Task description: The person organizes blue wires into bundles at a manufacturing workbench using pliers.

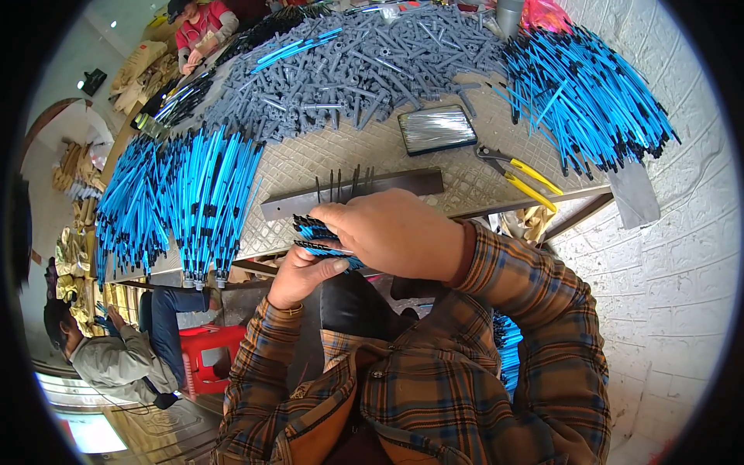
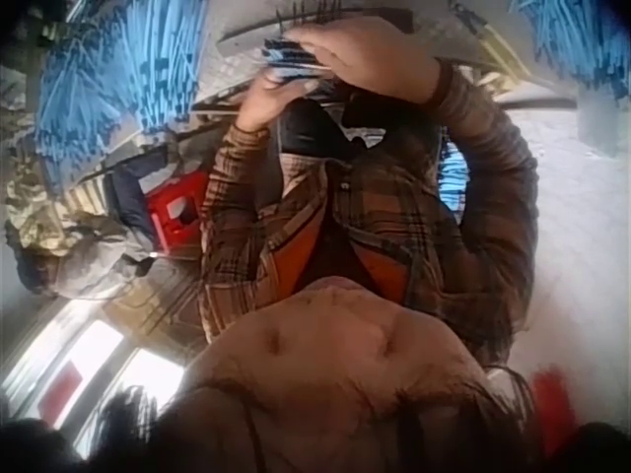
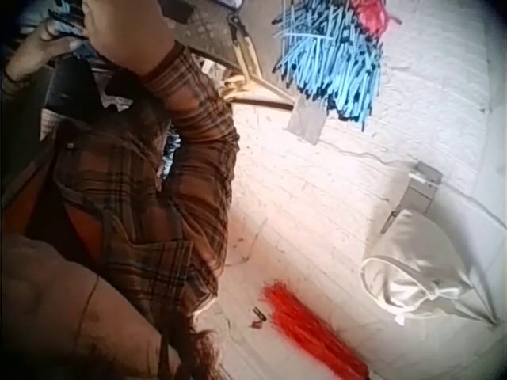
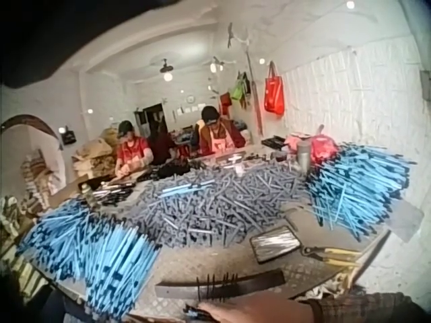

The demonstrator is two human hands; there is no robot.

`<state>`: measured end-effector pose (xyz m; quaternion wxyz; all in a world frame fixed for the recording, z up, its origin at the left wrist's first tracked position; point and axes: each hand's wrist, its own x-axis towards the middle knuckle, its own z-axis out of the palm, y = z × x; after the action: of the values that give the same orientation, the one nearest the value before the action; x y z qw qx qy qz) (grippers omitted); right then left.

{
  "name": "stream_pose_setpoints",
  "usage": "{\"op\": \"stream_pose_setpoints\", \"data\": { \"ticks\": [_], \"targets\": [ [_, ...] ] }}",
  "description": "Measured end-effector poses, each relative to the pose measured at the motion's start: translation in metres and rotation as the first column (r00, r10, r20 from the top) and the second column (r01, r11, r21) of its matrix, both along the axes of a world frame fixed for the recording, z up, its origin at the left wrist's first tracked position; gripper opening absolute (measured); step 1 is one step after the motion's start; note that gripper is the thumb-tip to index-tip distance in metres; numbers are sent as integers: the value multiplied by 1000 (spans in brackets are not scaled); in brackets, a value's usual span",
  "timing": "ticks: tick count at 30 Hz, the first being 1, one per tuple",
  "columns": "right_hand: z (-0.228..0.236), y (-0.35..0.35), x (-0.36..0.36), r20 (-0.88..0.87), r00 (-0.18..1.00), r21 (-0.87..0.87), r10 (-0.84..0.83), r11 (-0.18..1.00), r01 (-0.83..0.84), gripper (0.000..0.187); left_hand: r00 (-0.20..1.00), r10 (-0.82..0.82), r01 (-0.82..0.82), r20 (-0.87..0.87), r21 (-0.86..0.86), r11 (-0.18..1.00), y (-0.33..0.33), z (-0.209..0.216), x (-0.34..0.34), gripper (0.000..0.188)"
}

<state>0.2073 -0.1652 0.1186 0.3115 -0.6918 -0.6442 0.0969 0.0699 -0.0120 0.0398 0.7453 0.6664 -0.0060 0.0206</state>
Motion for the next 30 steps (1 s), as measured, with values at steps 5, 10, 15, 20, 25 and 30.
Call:
{"op": "stream_pose_setpoints", "data": {
  "ticks": [5, 10, 15, 20, 25, 30],
  "targets": [
    [-14, 3, 0, -134, 991, 24, 2, 1000, 2, 35, 1000, 8, -8, -3, 3, 1000, 1, -3, -1, 22],
    [-9, 8, 13, -175, 978, -8, 112, 993, -115, 32, 999, -24, 27, -32, 121, 992, 4, -5, -2, 23],
    [-5, 10, 21, -103, 980, -32, 168, 985, -172, 28, 998, -24, 27, -56, 67, 997, 3, -4, 0, 24],
    [7, 10, 17, 94, 981, -41, 169, 985, -166, 27, 994, -39, 50, -98, 111, 993, 4, -3, 0, 24],
    [9, 10, 13, 244, 958, 88, 151, 980, -176, 26, 996, -42, 50, -77, 105, 993, 4, 1, -1, 24],
    [15, 11, 5, 330, 938, -28, 106, 994, -103, 26, 997, -34, 41, -68, 108, 993, 6, 0, -3, 23]
  ]
}}
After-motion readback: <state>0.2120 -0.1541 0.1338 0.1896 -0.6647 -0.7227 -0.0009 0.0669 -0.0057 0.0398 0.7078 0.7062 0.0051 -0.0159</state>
